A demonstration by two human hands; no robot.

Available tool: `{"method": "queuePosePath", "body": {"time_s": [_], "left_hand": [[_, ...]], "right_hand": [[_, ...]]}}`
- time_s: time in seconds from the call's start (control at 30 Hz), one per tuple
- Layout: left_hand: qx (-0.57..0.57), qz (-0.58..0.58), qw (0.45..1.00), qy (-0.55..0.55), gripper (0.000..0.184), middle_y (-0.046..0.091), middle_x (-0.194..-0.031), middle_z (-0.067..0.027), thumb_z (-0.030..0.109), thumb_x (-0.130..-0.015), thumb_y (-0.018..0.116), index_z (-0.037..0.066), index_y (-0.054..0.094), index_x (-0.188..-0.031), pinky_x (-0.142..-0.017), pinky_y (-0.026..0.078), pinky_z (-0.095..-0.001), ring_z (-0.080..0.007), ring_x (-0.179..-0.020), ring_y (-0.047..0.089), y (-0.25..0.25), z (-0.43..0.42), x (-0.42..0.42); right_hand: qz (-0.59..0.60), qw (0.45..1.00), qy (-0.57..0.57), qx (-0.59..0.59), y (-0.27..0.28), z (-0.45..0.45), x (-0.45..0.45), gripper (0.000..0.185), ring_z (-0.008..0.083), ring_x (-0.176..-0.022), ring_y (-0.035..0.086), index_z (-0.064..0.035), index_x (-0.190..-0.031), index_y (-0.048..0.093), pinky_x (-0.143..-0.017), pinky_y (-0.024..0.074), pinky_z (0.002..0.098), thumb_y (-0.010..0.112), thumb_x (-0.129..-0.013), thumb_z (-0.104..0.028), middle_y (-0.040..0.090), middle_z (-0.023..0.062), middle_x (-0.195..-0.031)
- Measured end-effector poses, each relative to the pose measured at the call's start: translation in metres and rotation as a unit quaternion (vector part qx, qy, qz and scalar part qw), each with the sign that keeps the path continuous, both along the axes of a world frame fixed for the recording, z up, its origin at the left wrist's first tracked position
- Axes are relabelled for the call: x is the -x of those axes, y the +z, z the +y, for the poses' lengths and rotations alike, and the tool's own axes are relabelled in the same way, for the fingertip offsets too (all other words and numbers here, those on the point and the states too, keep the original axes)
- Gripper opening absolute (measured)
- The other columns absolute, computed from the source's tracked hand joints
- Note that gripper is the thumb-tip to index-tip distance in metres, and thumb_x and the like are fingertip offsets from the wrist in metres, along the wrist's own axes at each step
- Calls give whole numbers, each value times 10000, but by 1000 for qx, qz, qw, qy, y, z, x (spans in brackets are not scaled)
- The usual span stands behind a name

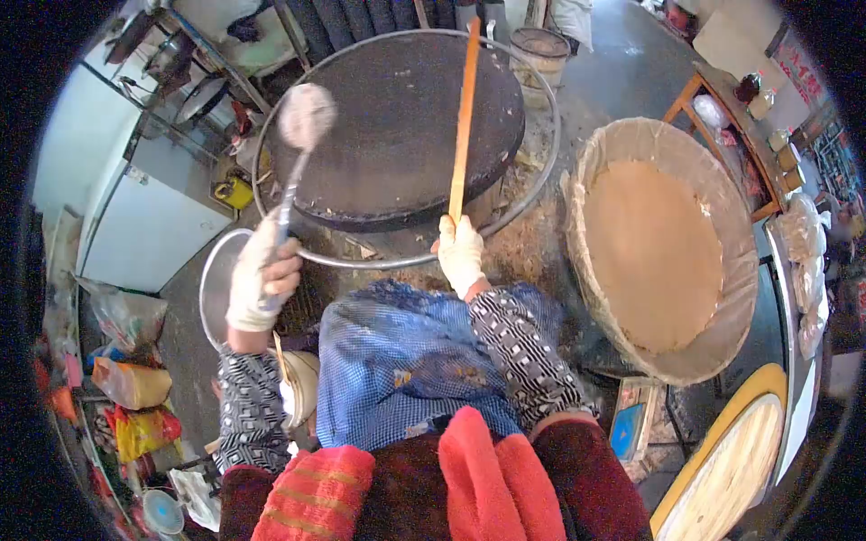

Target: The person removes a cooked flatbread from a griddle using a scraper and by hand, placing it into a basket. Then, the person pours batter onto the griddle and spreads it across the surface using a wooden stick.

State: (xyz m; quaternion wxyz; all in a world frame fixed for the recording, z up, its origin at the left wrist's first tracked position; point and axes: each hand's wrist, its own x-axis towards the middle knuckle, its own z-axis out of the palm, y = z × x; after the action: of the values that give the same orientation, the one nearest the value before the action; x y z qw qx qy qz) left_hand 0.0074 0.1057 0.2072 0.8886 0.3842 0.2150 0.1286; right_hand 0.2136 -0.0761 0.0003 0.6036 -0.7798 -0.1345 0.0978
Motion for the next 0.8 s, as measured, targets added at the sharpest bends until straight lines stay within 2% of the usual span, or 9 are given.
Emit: {"method": "queuePosePath", "body": {"time_s": [0.03,0.17,0.27,0.3,0.37,0.4,0.5,0.63,0.8], "left_hand": [[-74,54,996,21,429,419,-768,6,257,-997,502,150,383,-1395,-342,285,-152,-17,-453,322,0,-18,-19],[-322,118,938,-44,634,546,-752,-13,228,-961,568,110,254,-1498,-426,448,-251,-81,-517,494,-31,-49,-58],[-696,85,711,45,591,585,-860,-92,122,-909,581,150,369,-1459,-682,525,-349,-245,-723,609,-91,-38,-83],[-695,82,713,45,591,585,-860,-92,122,-909,581,150,369,-1459,-682,525,-349,-245,-723,609,-92,-39,-85],[-836,226,499,-30,640,568,-893,-147,58,-853,574,246,396,-1438,-682,531,-389,-305,-777,639,-89,-36,-88],[-851,228,471,-32,655,559,-886,-142,46,-831,555,314,412,-1412,-673,531,-419,-313,-816,653,-100,-29,-92],[-875,230,420,-78,641,567,-900,-138,66,-837,548,308,404,-1414,-641,528,-439,-315,-795,651,-129,0,-92],[-835,169,513,-102,523,594,-894,-160,185,-919,547,287,412,-1414,-651,525,-439,-350,-754,640,-124,6,-88],[-827,154,535,-75,557,590,-883,-147,152,-888,579,277,432,-1410,-644,527,-432,-345,-743,640,-110,-9,-70]], "right_hand": [[96,993,9,-66,15,-3,5,267,198,-529,629,-21,-907,521,-513,483,325,520,-979,-278,627,97,-651],[43,985,-15,-167,13,-33,-35,240,169,-570,643,-33,-974,517,-550,492,316,489,-991,-270,646,79,-641],[-82,995,-49,-19,22,-60,-90,242,175,-521,626,-44,-959,503,-511,472,329,496,-982,-284,625,68,-578],[-91,994,-59,-1,17,-63,-105,250,177,-519,624,-44,-958,502,-511,470,334,498,-981,-293,621,71,-572],[-70,995,-53,-38,4,-60,-117,263,178,-495,615,-40,-985,492,-485,476,326,507,-979,-302,611,72,-560],[-20,996,-56,-63,-3,-54,-118,268,176,-477,606,-36,-1002,484,-466,477,322,507,-980,-302,606,73,-556],[36,990,-80,-106,-2,-43,-104,262,161,-425,567,-35,-1038,449,-388,456,297,498,-986,-287,548,50,-525],[80,984,-97,-126,-2,-29,-87,238,146,-412,522,-58,-1000,446,-388,432,291,515,-984,-285,505,29,-530],[77,992,-87,-44,15,-23,-65,220,156,-449,503,-67,-1012,442,-403,423,312,521,-977,-269,476,40,-617]]}}
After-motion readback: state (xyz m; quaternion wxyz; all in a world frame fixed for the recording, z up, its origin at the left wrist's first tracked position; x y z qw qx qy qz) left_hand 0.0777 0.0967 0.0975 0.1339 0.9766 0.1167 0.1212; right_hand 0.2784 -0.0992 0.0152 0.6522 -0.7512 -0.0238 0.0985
